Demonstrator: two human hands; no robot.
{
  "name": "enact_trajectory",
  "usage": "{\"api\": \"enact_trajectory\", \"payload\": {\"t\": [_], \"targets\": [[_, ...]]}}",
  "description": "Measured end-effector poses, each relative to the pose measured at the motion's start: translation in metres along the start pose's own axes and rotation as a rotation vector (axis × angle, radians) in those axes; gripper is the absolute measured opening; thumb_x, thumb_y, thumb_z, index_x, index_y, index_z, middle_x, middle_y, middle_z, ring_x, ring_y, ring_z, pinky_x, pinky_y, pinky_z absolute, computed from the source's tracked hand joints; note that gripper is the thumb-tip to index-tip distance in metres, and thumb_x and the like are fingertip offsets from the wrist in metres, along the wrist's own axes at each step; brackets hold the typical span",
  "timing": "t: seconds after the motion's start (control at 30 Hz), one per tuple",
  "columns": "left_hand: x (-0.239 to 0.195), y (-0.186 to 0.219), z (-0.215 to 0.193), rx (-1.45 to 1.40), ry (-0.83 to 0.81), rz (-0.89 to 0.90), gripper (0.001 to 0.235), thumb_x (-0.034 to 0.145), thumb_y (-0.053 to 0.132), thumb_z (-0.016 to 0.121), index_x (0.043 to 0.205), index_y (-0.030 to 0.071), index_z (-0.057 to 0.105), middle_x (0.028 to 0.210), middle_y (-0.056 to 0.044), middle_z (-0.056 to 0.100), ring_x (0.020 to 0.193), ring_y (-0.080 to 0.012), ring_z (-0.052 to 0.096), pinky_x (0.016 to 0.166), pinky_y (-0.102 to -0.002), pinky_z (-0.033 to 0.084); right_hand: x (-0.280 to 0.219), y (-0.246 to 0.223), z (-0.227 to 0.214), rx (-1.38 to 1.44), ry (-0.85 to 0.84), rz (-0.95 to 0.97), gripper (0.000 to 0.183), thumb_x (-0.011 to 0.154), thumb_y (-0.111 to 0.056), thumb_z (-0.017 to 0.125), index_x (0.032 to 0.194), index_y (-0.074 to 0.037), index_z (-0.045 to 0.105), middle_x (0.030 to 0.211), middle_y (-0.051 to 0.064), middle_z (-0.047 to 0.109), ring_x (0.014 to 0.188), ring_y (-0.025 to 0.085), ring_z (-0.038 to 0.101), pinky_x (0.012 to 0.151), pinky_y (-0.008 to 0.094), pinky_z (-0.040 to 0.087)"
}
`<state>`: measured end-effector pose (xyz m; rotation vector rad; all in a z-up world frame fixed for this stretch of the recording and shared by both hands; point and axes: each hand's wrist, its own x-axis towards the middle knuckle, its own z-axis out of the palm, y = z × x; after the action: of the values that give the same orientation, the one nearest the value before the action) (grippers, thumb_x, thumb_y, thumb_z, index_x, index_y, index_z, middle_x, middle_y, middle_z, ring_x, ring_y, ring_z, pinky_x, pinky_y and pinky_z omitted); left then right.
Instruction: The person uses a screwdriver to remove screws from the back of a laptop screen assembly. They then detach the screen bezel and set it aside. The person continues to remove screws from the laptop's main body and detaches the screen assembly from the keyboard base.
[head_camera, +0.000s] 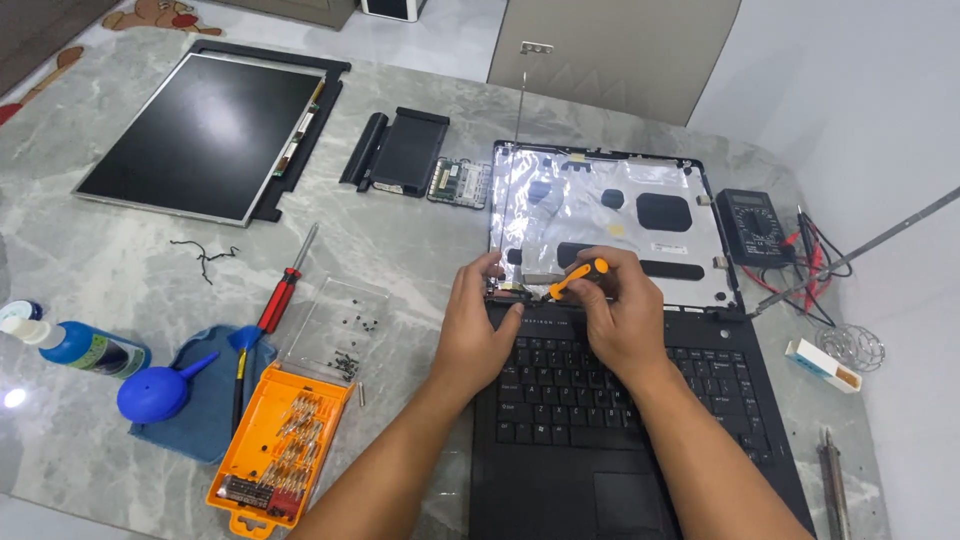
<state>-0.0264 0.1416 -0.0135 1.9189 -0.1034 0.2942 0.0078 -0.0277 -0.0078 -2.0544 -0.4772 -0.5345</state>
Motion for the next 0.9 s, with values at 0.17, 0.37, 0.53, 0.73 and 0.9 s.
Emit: {"api": "enact_trajectory", "payload": {"t": [0.17, 0.37, 0.53, 0.73, 0.9], "targets": [[0.000, -0.006, 0.002, 0.015, -0.012, -0.015, 0.057, 0.082, 0.001, 0.063, 0.133, -0.003, 0.039, 0.114, -0.020, 0.053, 0.112, -0.0377, 0.057, 0.093, -0.046, 0.047, 0.000, 0.003, 0.001, -0.004, -0.021, 0.019, 0.031, 0.088, -0.030, 0.061, 0.107, -0.006, 0.054, 0.084, 0.012, 0.071, 0.078, 0.031, 0.071, 0.070, 0.043, 0.059], [0.002, -0.003, -0.001, 0.032, -0.017, -0.019, 0.058, 0.082, 0.001, 0.064, 0.133, -0.003, 0.038, 0.113, -0.019, 0.052, 0.111, -0.0375, 0.056, 0.092, -0.045, 0.048, 0.004, -0.003, 0.001, -0.022, -0.054, 0.036, 0.029, 0.089, -0.028, 0.061, 0.108, -0.007, 0.055, 0.084, 0.012, 0.071, 0.078, 0.030, 0.071, 0.071, 0.043, 0.059], [0.000, -0.001, -0.001, 0.016, -0.017, -0.008, 0.057, 0.082, 0.000, 0.063, 0.133, -0.005, 0.039, 0.112, -0.021, 0.052, 0.112, -0.0400, 0.055, 0.093, -0.045, 0.048, 0.014, -0.012, -0.005, -0.139, -0.120, -0.025, 0.034, 0.090, -0.026, 0.060, 0.117, -0.006, 0.056, 0.090, 0.013, 0.071, 0.085, 0.032, 0.070, 0.079, 0.045, 0.056], [0.001, 0.000, -0.002, 0.011, -0.031, -0.006, 0.057, 0.082, 0.000, 0.063, 0.133, -0.004, 0.038, 0.112, -0.020, 0.052, 0.113, -0.0391, 0.054, 0.093, -0.045, 0.047, 0.012, -0.015, 0.004, -0.129, -0.142, -0.072, 0.044, 0.090, -0.020, 0.061, 0.129, -0.005, 0.046, 0.093, 0.014, 0.072, 0.090, 0.036, 0.068, 0.083, 0.051, 0.054], [0.002, -0.001, -0.001, 0.025, -0.004, 0.040, 0.058, 0.080, -0.003, 0.064, 0.132, -0.005, 0.040, 0.110, -0.021, 0.054, 0.110, -0.0400, 0.057, 0.090, -0.047, 0.048, 0.020, -0.021, -0.001, -0.081, 0.002, -0.204, 0.028, 0.084, -0.029, 0.070, 0.106, -0.013, 0.067, 0.091, 0.005, 0.071, 0.077, 0.021, 0.067, 0.063, 0.030, 0.056]]}}
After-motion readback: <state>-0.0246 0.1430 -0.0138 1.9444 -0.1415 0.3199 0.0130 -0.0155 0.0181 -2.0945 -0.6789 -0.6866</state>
